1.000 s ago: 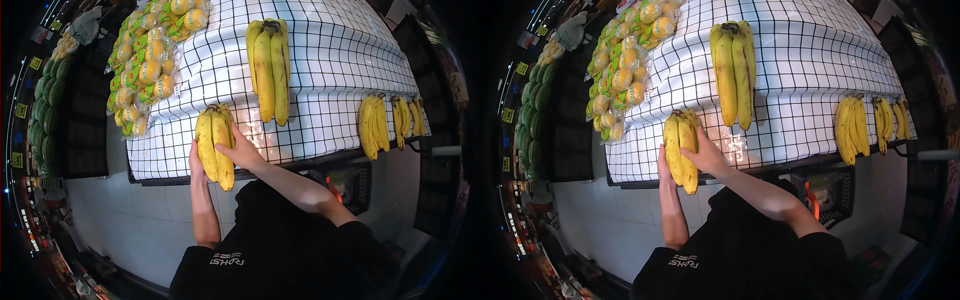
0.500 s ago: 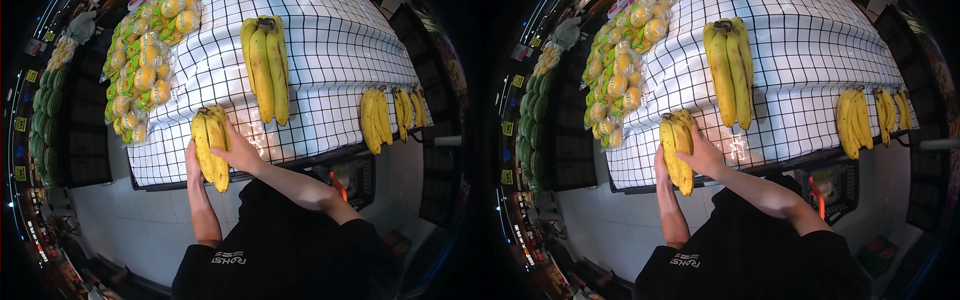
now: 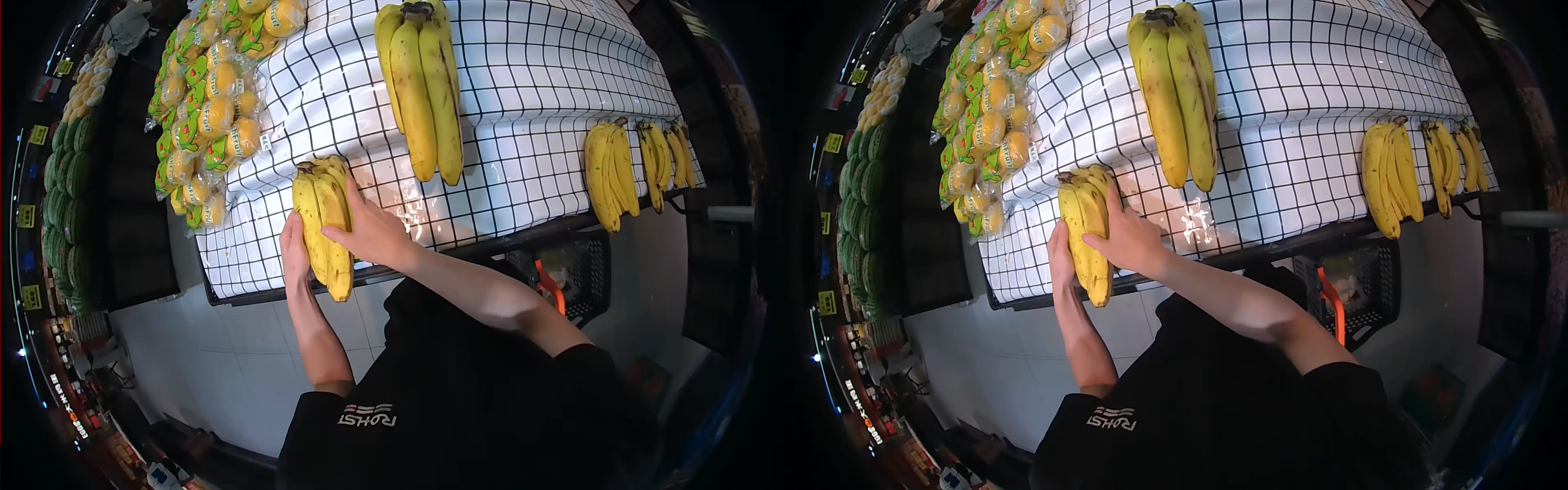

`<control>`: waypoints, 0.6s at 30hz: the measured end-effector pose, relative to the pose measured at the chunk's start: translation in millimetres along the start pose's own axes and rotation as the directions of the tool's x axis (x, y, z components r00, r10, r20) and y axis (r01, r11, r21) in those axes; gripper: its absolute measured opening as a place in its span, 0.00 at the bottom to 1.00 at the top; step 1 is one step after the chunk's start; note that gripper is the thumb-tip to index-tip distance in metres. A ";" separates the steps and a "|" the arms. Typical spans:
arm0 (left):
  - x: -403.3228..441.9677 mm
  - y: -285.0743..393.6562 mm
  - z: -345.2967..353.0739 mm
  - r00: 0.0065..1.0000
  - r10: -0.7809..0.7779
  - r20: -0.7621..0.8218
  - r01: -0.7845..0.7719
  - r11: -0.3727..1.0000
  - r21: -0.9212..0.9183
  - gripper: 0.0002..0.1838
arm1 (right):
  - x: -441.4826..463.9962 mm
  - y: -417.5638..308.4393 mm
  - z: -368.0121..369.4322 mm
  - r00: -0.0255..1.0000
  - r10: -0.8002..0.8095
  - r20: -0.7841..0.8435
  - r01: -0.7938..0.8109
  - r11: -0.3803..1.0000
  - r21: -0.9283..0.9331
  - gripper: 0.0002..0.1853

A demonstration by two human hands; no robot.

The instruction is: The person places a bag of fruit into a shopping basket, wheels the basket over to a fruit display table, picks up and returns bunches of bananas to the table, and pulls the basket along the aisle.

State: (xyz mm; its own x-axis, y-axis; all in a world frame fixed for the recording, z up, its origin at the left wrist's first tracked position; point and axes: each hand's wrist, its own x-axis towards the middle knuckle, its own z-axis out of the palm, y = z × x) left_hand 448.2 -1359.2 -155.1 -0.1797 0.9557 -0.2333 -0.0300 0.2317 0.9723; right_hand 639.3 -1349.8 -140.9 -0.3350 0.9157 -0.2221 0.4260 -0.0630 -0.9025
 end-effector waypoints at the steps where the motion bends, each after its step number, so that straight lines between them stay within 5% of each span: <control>1: 4.2 -5.2 -5.9 0.999 0.029 0.040 -0.030 0.999 0.017 0.22 | -2.3 -0.1 -0.7 1.000 -0.022 -0.020 0.022 0.999 -0.027 0.53; 7: 11.3 -25.9 -14.9 0.993 0.106 -0.044 -0.105 0.994 0.027 0.21 | -8.7 3.0 4.3 0.997 -0.065 -0.045 0.059 0.990 -0.128 0.53; 13: 0.4 -32.0 2.0 0.948 0.273 -0.164 -0.251 0.957 0.144 0.21 | -19.2 22.7 5.2 0.988 -0.142 -0.054 0.138 0.988 -0.075 0.49; 18: -4.2 -31.1 4.0 0.943 0.263 -0.203 -0.241 0.962 0.128 0.22 | -36.1 40.6 -1.7 0.960 -0.278 -0.041 0.279 0.960 0.016 0.43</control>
State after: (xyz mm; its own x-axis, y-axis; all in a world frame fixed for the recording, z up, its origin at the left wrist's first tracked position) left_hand 453.8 -1369.7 -184.4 -0.3769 0.9254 0.0387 0.1400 0.0157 0.9900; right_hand 670.1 -1384.7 -168.9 -0.4053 0.9126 0.0532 0.3023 0.1887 -0.9344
